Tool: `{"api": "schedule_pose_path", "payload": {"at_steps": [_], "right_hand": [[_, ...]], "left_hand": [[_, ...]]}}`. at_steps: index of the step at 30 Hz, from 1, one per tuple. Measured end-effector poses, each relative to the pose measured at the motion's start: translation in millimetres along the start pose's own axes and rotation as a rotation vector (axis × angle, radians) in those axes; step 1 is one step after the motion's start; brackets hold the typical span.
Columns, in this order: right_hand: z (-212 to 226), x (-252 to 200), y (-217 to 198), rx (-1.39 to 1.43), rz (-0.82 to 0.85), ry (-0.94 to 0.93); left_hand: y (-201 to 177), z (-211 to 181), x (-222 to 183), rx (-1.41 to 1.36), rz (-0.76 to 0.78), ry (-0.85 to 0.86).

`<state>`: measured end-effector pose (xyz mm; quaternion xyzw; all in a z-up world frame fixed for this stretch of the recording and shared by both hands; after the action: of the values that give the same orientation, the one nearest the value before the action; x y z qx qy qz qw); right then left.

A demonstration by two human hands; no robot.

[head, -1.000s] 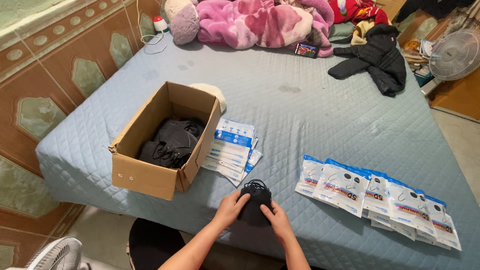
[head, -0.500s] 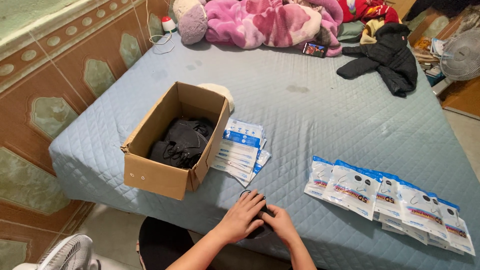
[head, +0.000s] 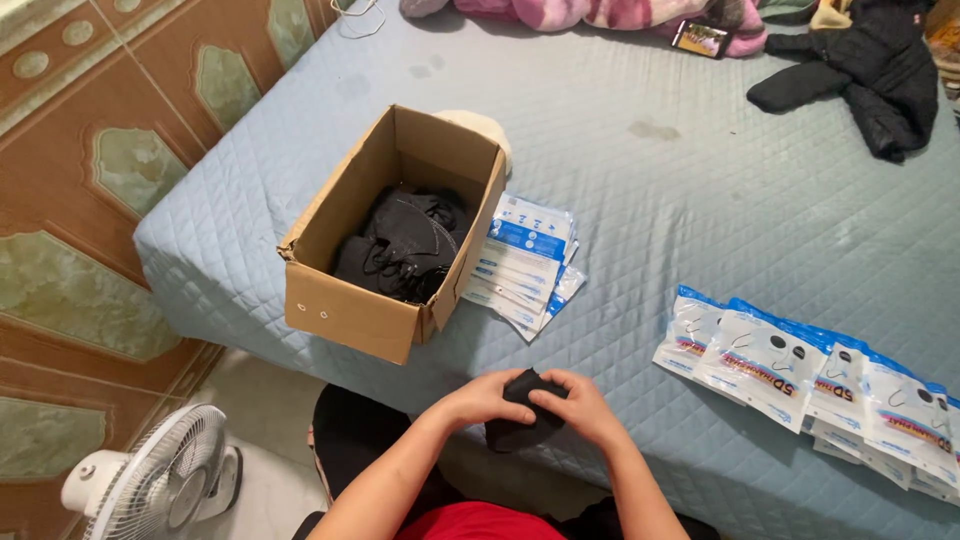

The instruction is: Packing black face masks and small white packets into a cardboard box while sitting on a bed.

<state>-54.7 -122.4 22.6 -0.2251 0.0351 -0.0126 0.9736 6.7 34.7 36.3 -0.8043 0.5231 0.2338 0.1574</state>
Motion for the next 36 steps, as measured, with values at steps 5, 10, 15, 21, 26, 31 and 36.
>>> {"api": "schedule_pose_path", "payload": {"at_steps": [5,10,15,21,26,31,36], "right_hand": [[21.0,51.8,-26.1,-0.195,-0.203,-0.147],[2.3,127.8,-34.5,-0.566,-0.268,-0.361],[-30.3,188.8,-15.1,-0.949,-0.139,-0.335],[-50.6,200.0,-7.0,-0.856,0.021,-0.161],[-56.7,197.3,-5.0,-0.825,0.023,-0.124],[-54.2,192.4,-4.9,-0.869,0.0,-0.138],[-55.8,194.0,-2.3,-0.998,-0.105,-0.291]], "left_hand": [[-49.5,73.1,95.8,-0.222,-0.315,0.002],[-68.9,75.1,118.3,-0.221,-0.354,0.021],[-73.3,84.3,121.1,-0.088,-0.367,-0.071],[-69.5,41.4,73.7,-0.313,-0.242,0.006],[-71.3,40.9,73.1,-0.279,-0.243,-0.016],[-70.6,50.4,82.1,-0.311,-0.247,-0.012],[-70.7,56.1,93.3,-0.344,-0.228,0.062]]}}
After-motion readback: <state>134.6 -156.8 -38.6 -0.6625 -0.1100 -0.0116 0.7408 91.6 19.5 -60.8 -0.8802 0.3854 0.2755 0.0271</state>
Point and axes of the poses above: each hand's wrist, its own x-axis towards the middle knuckle, its own y-axis out of the palm, z = x × y, the point moved 7 cm from there along x, towards the middle knuckle, and after that the axes turned 14 degrees about -y, right-handed, at the moved point
